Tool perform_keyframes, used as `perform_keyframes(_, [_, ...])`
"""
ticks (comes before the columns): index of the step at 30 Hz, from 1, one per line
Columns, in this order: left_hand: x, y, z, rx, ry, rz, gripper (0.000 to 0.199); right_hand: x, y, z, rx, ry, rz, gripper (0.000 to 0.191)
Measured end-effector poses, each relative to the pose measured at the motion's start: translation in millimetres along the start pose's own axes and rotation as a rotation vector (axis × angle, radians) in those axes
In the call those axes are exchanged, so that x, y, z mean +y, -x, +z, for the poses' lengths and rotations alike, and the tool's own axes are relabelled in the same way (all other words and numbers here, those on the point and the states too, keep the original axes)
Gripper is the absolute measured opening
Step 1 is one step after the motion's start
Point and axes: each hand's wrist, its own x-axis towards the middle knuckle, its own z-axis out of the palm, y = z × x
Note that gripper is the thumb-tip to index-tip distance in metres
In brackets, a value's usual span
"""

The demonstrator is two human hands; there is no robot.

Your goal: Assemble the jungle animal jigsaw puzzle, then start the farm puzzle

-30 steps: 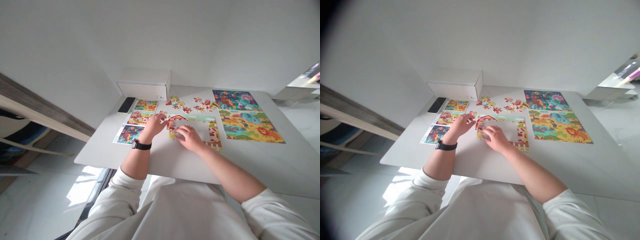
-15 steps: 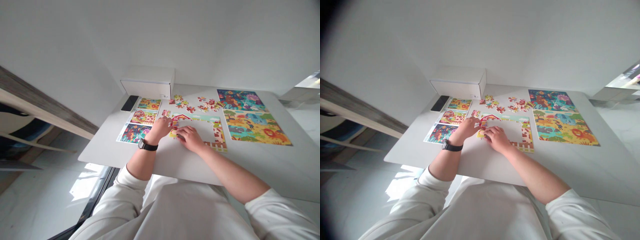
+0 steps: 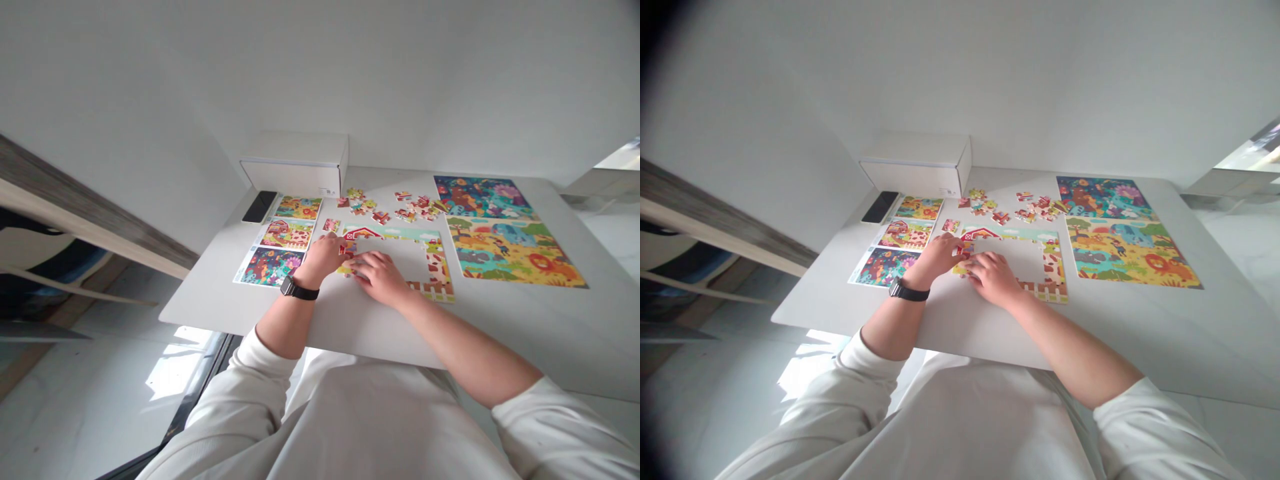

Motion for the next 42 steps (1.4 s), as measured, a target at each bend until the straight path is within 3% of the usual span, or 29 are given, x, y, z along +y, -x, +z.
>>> perform_keyframes(11, [-11, -5, 8.0, 0.023, 0.080, 0.010, 0.029, -1, 3, 3, -0.034, -0.049, -0.018, 0.040])
perform_keyframes(14, [-13, -7, 6.7, 0.026, 0.097, 0.023, 0.020, 0, 4, 2, -0.033, -0.070, -0.035, 0.040])
perform_keyframes(16, [-13, -8, 3.7, 0.055, 0.115, 0.004, 0.025, 3, 6, 0, 0.024, -0.108, -0.025, 0.037])
perform_keyframes(19, [-15, -9, -3.1, 0.158, 0.167, -0.067, 0.035, 13, 8, -9, 0.224, -0.173, 0.074, 0.030])
perform_keyframes(24, [-16, -9, -11.1, 0.294, 0.237, -0.184, 0.031, 47, 14, -55, 0.507, -0.182, 0.186, 0.025])
perform_keyframes(29, [-13, -11, -10.4, 0.236, 0.232, -0.252, 0.026, 85, 48, -130, 0.762, -0.023, 0.408, 0.028])
perform_keyframes(32, [-12, -15, -9.6, 0.211, 0.220, -0.268, 0.023, 104, 75, -153, 0.736, -0.001, 0.515, 0.028])
perform_keyframes(36, [-13, -27, -12.2, 0.205, 0.248, -0.301, 0.023, 125, 98, -138, 0.652, 0.010, 0.479, 0.027])
perform_keyframes(42, [-22, -66, -26.4, 0.157, 0.193, -0.277, 0.027, 134, 101, -106, 0.618, 0.014, 0.386, 0.024])
